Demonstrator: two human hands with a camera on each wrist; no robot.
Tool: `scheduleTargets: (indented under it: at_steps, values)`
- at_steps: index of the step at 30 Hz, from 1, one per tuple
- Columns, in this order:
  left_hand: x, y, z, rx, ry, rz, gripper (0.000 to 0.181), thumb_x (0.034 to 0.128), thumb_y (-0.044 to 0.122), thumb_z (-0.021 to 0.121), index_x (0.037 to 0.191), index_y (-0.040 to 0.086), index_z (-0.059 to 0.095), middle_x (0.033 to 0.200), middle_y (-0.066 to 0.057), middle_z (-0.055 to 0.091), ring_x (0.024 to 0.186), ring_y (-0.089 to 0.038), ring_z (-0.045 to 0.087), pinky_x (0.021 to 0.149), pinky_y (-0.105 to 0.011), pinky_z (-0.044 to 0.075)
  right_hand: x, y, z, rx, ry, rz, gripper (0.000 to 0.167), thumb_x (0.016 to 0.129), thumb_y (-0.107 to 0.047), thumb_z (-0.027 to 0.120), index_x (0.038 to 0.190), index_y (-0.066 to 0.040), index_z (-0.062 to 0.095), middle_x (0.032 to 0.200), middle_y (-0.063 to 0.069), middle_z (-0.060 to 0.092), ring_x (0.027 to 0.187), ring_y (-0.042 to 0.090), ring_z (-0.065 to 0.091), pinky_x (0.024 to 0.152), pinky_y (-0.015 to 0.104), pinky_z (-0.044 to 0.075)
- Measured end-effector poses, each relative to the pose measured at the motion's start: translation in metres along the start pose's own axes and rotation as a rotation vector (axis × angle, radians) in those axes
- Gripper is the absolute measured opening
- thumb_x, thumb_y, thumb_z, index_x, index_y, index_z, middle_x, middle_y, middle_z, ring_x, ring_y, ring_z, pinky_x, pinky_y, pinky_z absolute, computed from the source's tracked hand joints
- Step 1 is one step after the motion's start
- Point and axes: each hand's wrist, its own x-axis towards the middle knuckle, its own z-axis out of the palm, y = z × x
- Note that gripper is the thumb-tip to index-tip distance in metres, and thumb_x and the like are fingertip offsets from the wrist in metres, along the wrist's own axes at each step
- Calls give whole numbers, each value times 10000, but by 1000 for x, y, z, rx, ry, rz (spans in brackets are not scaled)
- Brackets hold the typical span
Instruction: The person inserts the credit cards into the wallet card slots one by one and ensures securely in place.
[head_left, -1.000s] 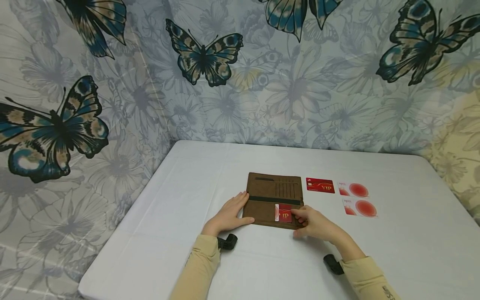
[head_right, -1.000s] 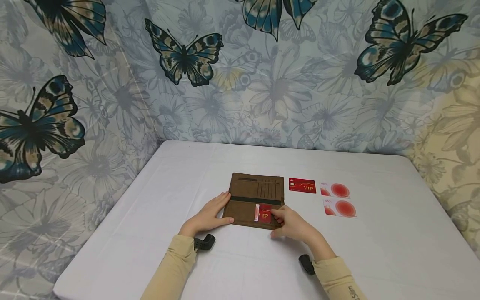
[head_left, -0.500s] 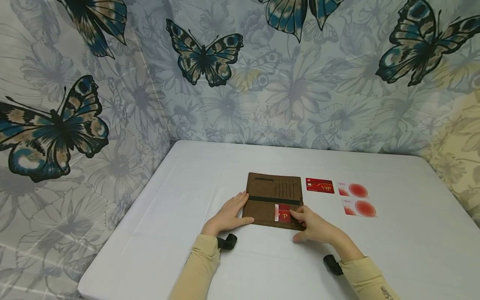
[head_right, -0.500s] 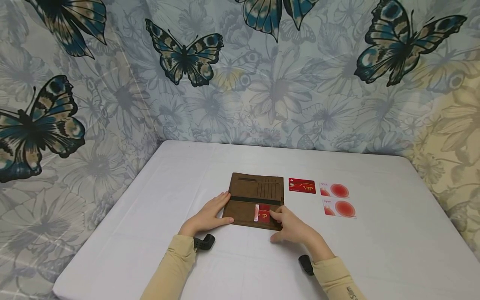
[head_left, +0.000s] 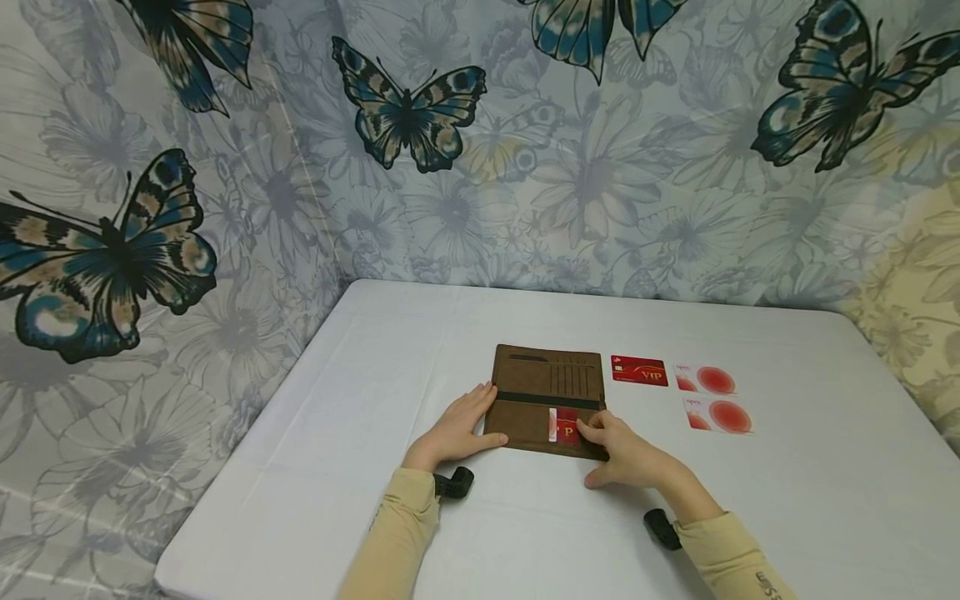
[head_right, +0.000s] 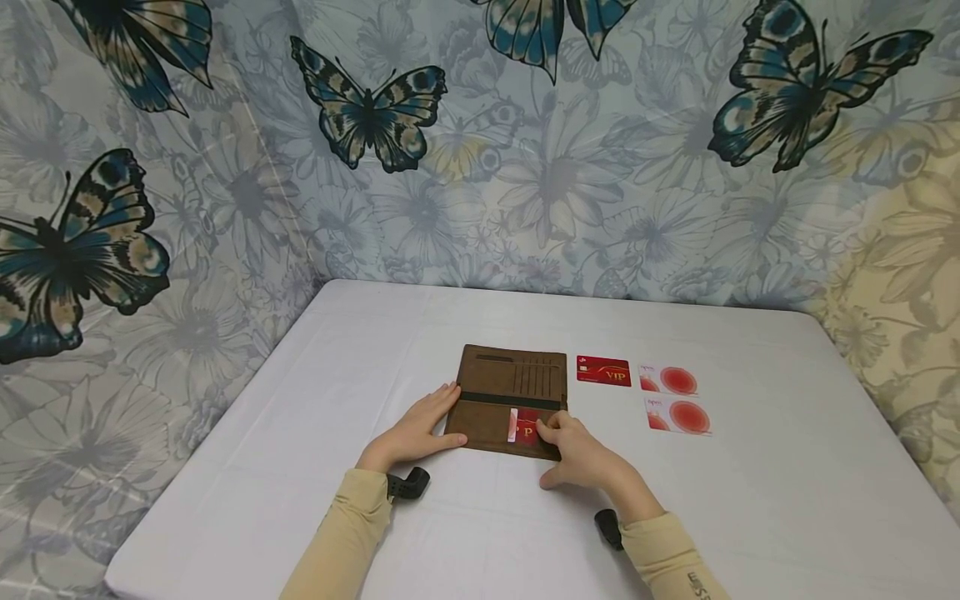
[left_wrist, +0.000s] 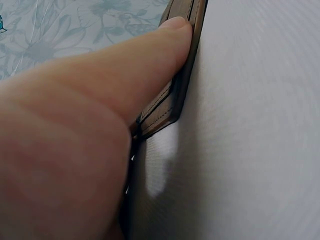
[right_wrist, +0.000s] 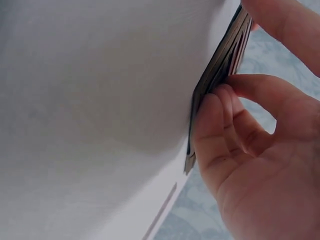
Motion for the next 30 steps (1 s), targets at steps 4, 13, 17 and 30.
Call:
scheduleTargets:
  at_steps: [4, 13, 17, 30]
  values:
    - [0, 0, 0, 0, -4, 0, 838, 891, 485, 554, 1475, 24, 168, 1532, -101, 106, 1394, -206, 66, 1113, -390, 83, 0, -1, 1, -1, -4, 11, 829, 656, -161, 844, 1318, 112, 427, 1049, 85, 409, 949, 232, 378, 806, 389, 431]
    - [-1, 2, -2, 4, -9, -7, 834, 894, 487, 548, 1478, 38, 157, 1535, -82, 94, 1394, -190, 53, 1115, -369, 68, 1, 2, 0, -11, -29, 3, 862, 658, -208, 844, 1340, 96, 413, 1093, 94, 404, 995, 248, 376, 831, 407, 423]
    - [-1, 1, -1, 12, -10, -12, 837, 895, 495, 542, 1479, 41, 153, 1536, -81, 91, 1394, -186, 51, 1115, -363, 65, 1, 6, 0, 19, -40, 3, 878, 664, -237, 839, 1355, 82, 400, 1091, 82, 390, 1006, 250, 363, 835, 402, 415]
    - [1, -1, 1, 12, -5, -12, 837, 891, 505, 541, 1481, 49, 160, 1535, -76, 95, 1394, -179, 52, 1115, -364, 66, 0, 14, -1, 178, -83, 33, 901, 684, -247, 824, 1397, 42, 355, 1084, 68, 337, 1030, 265, 325, 808, 374, 378]
